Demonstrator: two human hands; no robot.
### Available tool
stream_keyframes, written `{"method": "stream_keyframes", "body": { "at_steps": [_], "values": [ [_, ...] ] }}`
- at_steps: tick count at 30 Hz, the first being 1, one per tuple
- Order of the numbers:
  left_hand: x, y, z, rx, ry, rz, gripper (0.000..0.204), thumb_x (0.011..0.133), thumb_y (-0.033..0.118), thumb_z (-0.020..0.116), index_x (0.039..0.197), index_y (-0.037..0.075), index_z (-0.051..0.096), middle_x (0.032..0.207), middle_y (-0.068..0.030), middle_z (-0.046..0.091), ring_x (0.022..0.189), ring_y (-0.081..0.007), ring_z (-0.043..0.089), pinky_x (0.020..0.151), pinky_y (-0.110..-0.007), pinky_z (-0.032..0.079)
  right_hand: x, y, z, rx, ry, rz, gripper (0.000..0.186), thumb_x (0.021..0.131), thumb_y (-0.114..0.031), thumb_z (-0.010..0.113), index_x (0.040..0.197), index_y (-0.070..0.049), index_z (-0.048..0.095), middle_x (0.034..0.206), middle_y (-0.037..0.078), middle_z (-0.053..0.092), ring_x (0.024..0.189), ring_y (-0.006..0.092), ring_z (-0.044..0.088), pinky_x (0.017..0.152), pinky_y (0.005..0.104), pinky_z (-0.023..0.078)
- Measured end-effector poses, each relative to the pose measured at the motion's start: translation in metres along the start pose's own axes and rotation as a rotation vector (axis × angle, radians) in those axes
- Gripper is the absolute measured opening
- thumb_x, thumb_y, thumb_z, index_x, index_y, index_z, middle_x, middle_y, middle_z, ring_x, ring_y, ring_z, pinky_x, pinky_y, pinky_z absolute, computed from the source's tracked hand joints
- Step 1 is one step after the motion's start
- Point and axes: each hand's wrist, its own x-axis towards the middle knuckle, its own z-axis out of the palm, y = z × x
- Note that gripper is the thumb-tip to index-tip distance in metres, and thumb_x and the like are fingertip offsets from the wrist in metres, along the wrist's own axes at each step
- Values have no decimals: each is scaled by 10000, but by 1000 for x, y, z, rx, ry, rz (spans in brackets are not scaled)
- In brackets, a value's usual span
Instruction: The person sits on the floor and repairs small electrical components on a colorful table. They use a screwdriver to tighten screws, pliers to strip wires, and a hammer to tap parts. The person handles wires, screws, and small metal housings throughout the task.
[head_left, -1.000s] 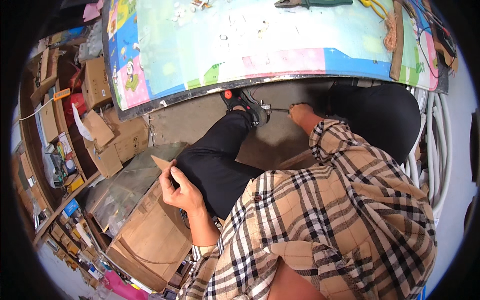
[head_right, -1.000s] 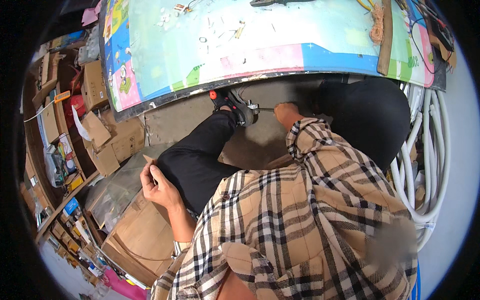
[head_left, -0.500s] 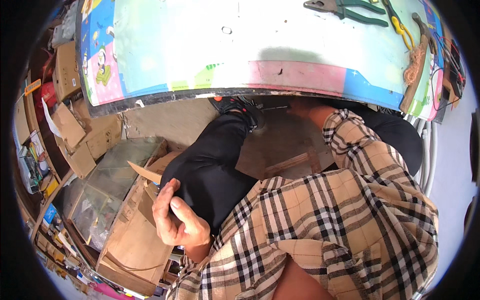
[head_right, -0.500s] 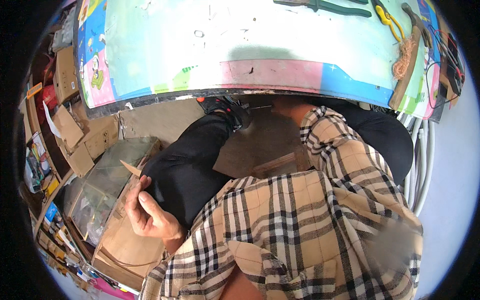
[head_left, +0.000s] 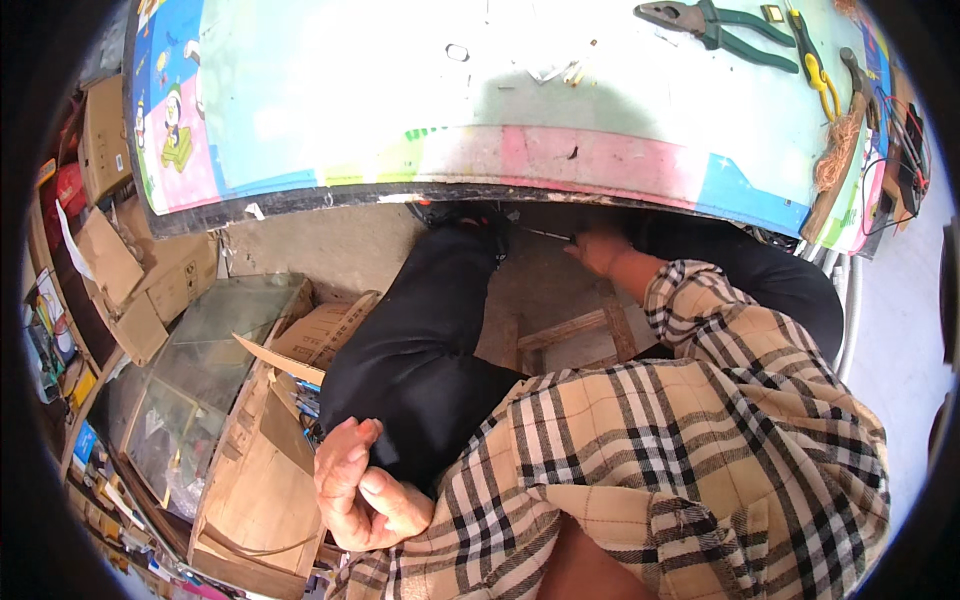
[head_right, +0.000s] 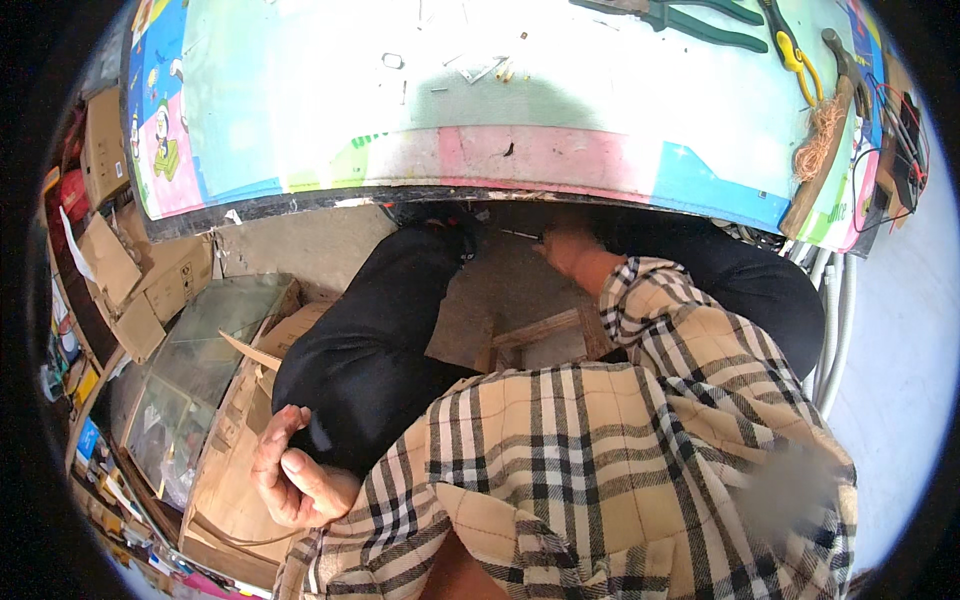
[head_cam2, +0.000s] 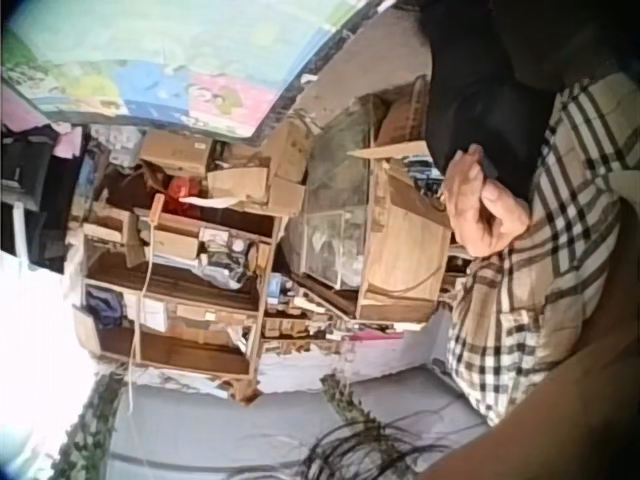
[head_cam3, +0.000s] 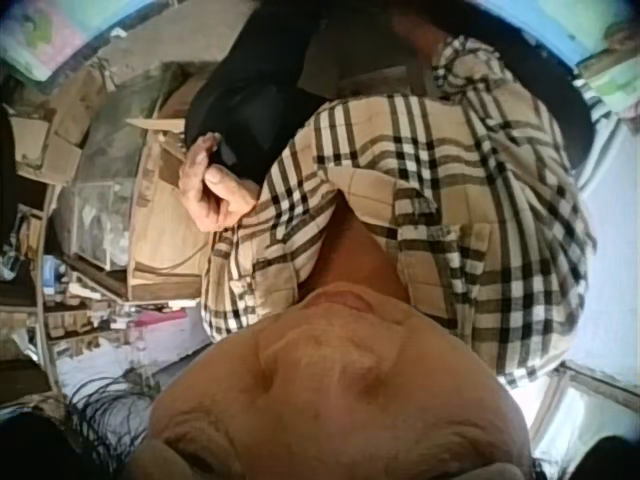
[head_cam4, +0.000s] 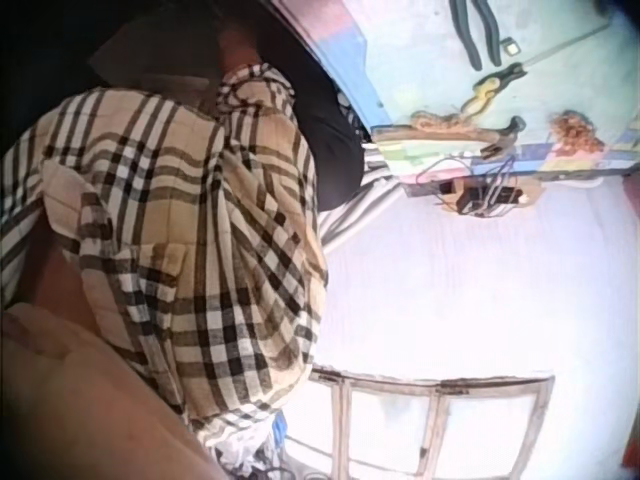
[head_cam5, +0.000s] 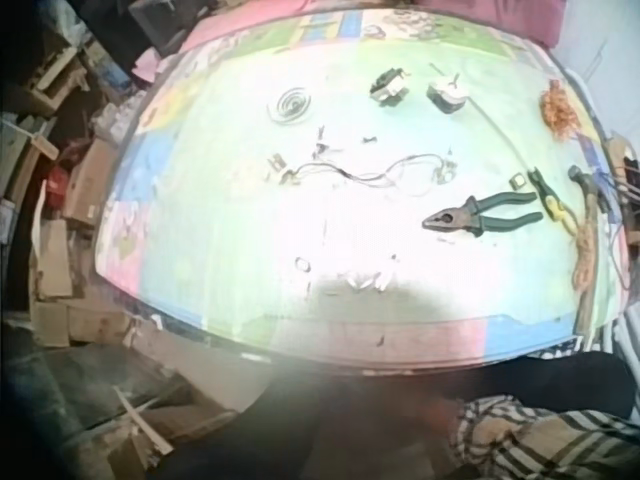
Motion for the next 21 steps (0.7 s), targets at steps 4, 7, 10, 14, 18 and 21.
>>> {"method": "stream_keyframes", "body": {
  "at_steps": [4, 7, 10, 14, 18, 21],
  "values": [
    [5, -4, -4, 23, -60, 33, 226, 942, 215, 570, 970, -8, 589, 793, -187, 663, 726, -258, 640, 767, -436, 530, 3, -7, -25, 286, -413, 175, 525, 951, -480, 449, 1049, -22, 686, 981, 219, 663, 964, 395, 619, 896, 469, 476],
    [7, -4, -5, 43, -72, 59, 222, 948, 218, 543, 944, -3, 561, 749, -181, 643, 678, -248, 619, 741, -441, 529, 4, -6, -27, 371, -415, 192, 531, 956, -480, 441, 1049, -11, 674, 982, 240, 659, 959, 410, 621, 872, 472, 487],
    [6, -3, -6, 3, -98, 62, 213, 944, 202, 549, 942, -11, 560, 746, -175, 643, 678, -254, 619, 729, -445, 529, -24, -67, -48, 487, -453, 385, 544, 964, -482, 432, 1073, 7, 642, 985, 261, 653, 964, 431, 616, 848, 492, 493],
    [11, -9, -5, 35, -160, 67, 168, 833, 94, 541, 918, -28, 620, 751, -188, 671, 681, -269, 642, 724, -424, 538, -20, -62, 9, 668, -440, 400, 545, 971, -467, 441, 1057, 36, 632, 1063, 278, 632, 992, 435, 604, 899, 503, 469],
    [7, -12, -6, 23, -116, 87, 159, 842, 93, 575, 914, -39, 625, 759, -183, 673, 684, -272, 638, 721, -405, 532, -18, -57, 3, 661, -478, 405, 561, 973, -460, 446, 1058, 67, 619, 1041, 307, 621, 986, 439, 603, 856, 494, 490],
    [12, -12, 0, 21, -100, 66, 162, 821, 67, 566, 918, -52, 619, 751, -178, 662, 682, -272, 637, 735, -412, 528, -10, -39, 4, 544, -524, 358, 551, 945, -472, 488, 1040, 51, 631, 1018, 300, 631, 979, 439, 606, 859, 481, 489]
  ]
}}
